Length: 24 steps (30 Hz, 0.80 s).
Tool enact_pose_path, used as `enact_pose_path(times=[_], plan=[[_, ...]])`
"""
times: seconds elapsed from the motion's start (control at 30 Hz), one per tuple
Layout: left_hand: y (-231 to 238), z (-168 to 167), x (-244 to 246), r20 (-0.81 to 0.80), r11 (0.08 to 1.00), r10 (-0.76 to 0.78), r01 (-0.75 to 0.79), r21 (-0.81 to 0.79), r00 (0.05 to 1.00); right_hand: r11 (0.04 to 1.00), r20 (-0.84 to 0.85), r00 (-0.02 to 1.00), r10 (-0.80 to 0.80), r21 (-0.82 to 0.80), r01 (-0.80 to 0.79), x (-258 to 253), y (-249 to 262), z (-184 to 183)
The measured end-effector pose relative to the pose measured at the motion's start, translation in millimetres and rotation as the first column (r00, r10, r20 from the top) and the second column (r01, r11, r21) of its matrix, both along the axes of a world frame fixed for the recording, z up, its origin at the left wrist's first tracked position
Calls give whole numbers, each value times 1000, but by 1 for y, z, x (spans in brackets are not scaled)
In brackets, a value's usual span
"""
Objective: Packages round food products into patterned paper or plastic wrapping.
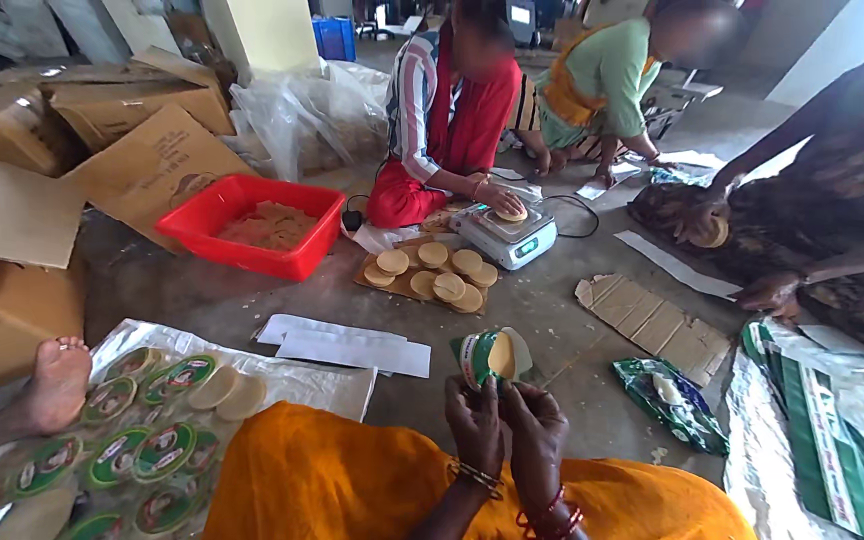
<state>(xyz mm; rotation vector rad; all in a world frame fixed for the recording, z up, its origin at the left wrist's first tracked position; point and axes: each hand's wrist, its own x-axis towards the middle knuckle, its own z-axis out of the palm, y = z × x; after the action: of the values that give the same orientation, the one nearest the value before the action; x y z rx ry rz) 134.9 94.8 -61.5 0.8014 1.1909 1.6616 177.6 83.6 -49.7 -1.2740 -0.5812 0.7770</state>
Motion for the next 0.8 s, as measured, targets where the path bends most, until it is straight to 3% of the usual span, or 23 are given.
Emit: enact_pose_path(times=[0.1, 0.17, 0.33, 0.47, 0.57, 0.67, 0.73, 0.8], plan=[[1, 0, -2, -25, 1000, 17, -17, 15, 1000, 995, 322, 942, 95, -1, -100, 10, -6, -9], [-1, 2, -2, 0, 1000, 8, -8, -11, 1000, 995, 381, 919, 103, -27, -101, 16, -7, -11], [-17, 13, -3, 145, 993, -62, 76, -93, 987, 1000, 51, 999, -15, 2, 15, 25, 0, -3], [-26, 29, -7, 309, 965, -95, 164, -205, 946, 998, 54, 997, -45, 47, 43, 37, 6, 0], [-26, 41, -11, 371, 947, -97, 200, -250, 924, 986, 335, 939, -74, 165, 18, 41, 6, 0], [-27, 50, -16, 419, 938, -119, 240, -249, 900, 973, 718, 692, -77, 204, -104, 49, -2, 4], [-26, 52, -22, 441, 927, -138, 272, -257, 887, 974, 794, 606, -50, 173, -146, 51, -7, 11], [-29, 53, -27, 460, 913, -170, 315, -258, 871, 983, 736, 677, 15, 111, -143, 54, -9, 19]])
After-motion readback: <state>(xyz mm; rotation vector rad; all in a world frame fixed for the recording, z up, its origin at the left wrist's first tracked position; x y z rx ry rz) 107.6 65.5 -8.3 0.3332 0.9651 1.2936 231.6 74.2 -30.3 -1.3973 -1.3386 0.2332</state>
